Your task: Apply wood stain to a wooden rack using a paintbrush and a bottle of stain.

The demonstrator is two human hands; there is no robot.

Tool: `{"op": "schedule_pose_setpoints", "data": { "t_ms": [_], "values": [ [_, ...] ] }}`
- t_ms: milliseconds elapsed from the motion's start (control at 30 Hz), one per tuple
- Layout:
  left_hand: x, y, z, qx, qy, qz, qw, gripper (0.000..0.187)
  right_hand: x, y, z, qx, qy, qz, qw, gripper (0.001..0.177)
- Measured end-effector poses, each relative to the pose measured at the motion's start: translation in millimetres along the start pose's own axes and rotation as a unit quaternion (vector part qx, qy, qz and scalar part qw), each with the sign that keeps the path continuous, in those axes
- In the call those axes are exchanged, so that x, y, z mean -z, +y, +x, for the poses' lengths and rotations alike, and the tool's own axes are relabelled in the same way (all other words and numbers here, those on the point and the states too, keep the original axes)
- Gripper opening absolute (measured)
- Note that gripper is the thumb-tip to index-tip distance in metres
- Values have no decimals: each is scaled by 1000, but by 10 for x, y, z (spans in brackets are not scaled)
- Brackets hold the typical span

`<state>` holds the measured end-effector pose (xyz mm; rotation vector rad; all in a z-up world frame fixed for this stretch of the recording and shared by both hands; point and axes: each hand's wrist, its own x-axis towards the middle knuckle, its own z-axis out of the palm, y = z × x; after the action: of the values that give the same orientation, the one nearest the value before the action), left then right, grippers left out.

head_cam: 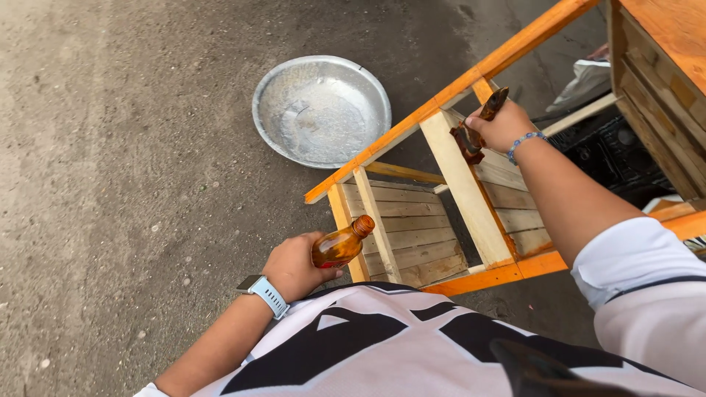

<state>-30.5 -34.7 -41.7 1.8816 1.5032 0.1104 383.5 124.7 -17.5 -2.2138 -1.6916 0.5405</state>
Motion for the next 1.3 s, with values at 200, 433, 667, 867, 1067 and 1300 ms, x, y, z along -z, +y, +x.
{"op": "schedule_pose_setpoints", "data": {
  "t_ms": [200,433,667,867,1067,1300],
  "values": [
    [-10,-14,-160,58,13,-19,998,59,-69,-35,512,77,14,44,996,23],
    [-43,-65,-199,51,29,-14,998,67,3,50,607,67,-4,78,995,24],
    [20,22,-158,45,6,16,999,60,-100,224,451,130,-1,43,991,22],
    [-9,10,-61,28,2,7,1000,64,148,368,183,48,-135,96,985,22],
    [39,10,-62,35,-1,-6,999,66,189,385,-224,-110,75,425,895,18],
    [92,-51,-126,44,18,-4,999,66,-818,305,-300,-281,202,846,405,34]
  ]
}}
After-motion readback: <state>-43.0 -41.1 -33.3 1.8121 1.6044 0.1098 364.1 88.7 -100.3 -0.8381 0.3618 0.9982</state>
